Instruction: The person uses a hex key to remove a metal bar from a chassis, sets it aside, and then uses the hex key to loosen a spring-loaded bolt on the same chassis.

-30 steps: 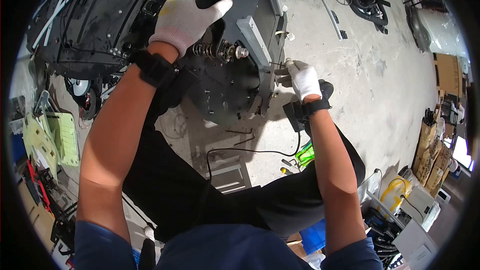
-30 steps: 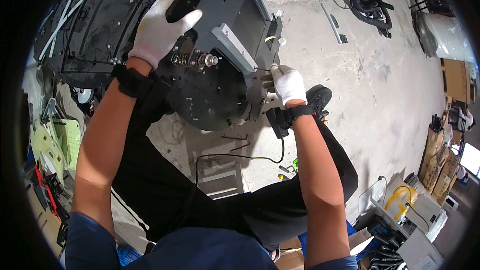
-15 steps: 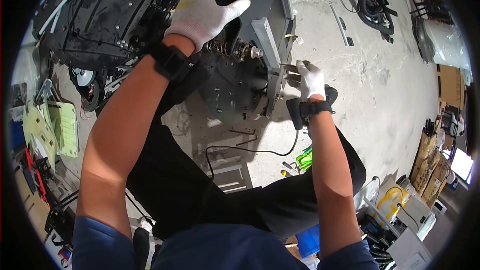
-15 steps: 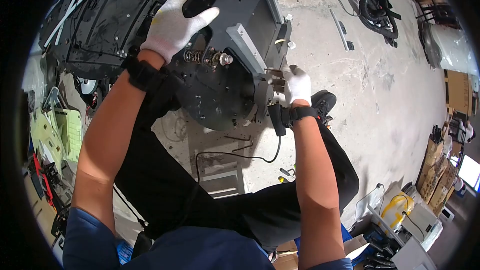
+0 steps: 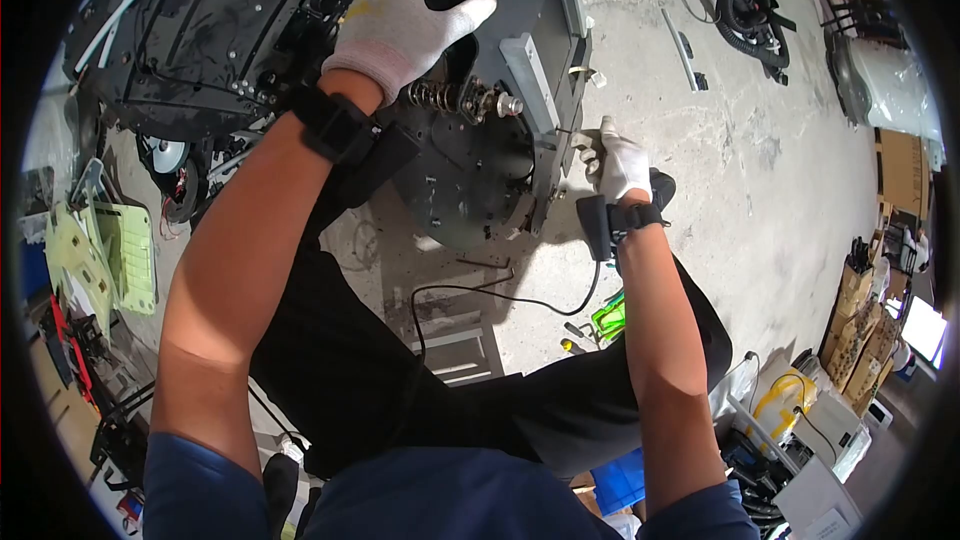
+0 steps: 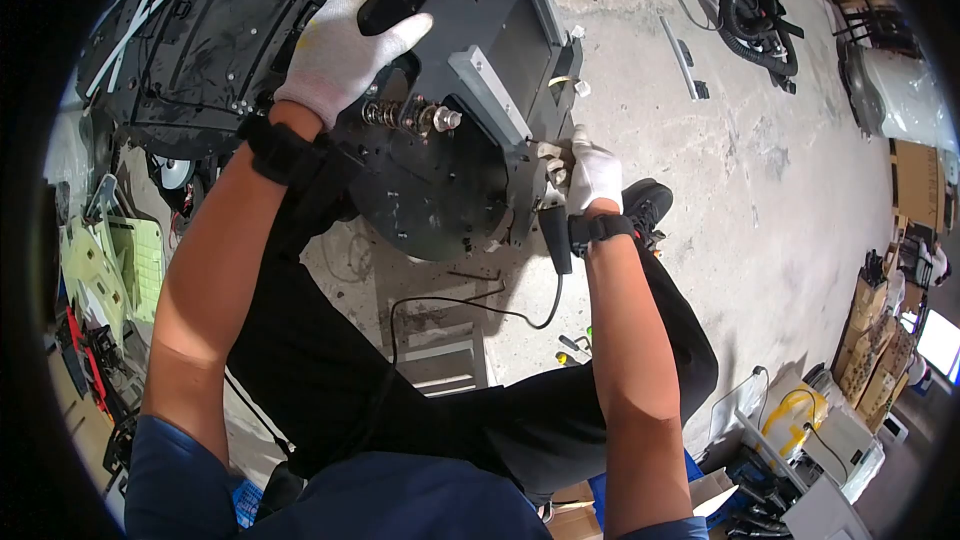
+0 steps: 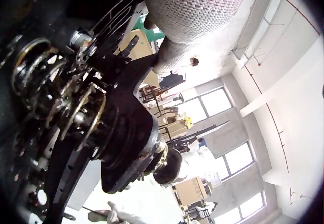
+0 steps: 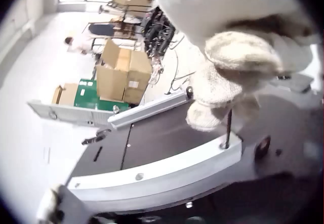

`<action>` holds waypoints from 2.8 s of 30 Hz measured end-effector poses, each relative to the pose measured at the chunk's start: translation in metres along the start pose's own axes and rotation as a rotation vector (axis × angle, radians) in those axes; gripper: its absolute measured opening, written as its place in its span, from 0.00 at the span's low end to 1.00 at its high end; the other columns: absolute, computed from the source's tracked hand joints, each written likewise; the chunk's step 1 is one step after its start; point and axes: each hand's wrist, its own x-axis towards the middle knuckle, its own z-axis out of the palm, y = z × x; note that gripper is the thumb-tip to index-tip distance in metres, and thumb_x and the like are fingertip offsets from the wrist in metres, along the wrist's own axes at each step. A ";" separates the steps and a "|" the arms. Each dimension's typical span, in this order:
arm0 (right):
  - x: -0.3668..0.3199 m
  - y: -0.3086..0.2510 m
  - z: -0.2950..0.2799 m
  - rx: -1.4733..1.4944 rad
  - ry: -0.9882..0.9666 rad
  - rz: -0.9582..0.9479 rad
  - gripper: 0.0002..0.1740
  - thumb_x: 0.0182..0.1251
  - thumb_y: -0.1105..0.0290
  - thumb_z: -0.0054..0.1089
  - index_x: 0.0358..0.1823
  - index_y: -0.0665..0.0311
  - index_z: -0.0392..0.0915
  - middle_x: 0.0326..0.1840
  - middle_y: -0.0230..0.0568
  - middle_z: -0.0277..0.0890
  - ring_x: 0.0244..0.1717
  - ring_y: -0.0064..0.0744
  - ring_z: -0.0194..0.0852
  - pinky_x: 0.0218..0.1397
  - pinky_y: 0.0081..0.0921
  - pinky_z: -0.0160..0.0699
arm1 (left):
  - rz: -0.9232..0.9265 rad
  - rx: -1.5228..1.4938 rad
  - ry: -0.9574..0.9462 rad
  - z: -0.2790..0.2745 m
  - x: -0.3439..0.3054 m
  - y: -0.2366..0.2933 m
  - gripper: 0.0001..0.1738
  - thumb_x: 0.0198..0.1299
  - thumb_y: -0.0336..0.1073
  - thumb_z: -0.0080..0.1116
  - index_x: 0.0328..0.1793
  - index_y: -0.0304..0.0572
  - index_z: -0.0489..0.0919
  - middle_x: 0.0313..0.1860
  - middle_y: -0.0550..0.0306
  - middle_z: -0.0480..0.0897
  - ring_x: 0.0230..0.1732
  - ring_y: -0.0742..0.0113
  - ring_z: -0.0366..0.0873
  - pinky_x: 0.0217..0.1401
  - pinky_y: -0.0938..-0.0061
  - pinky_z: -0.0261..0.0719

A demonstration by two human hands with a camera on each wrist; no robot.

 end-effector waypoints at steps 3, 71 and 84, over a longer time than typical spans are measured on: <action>0.002 0.005 -0.002 -0.123 0.024 -0.154 0.23 0.76 0.54 0.46 0.36 0.68 0.78 0.27 0.38 0.82 0.16 0.15 0.65 0.14 0.14 0.57 | -0.019 -0.008 -0.015 0.000 0.001 0.000 0.37 0.51 0.53 0.67 0.66 0.45 0.74 0.60 0.47 0.77 0.61 0.54 0.75 0.65 0.66 0.71; -0.003 -0.004 -0.002 -0.993 0.146 -0.598 0.20 0.75 0.55 0.45 0.55 0.60 0.78 0.20 0.41 0.79 0.21 0.28 0.78 0.27 0.28 0.75 | -0.019 -0.006 -0.008 0.004 -0.001 0.001 0.38 0.54 0.52 0.66 0.68 0.44 0.70 0.65 0.47 0.73 0.67 0.52 0.70 0.69 0.66 0.67; -0.005 -0.035 -0.022 -0.327 -0.385 -0.002 0.17 0.75 0.68 0.48 0.58 0.73 0.68 0.50 0.46 0.80 0.39 0.36 0.80 0.43 0.29 0.83 | -0.047 -0.045 0.010 0.003 -0.001 0.003 0.36 0.53 0.51 0.67 0.67 0.45 0.72 0.64 0.49 0.75 0.64 0.52 0.72 0.67 0.66 0.70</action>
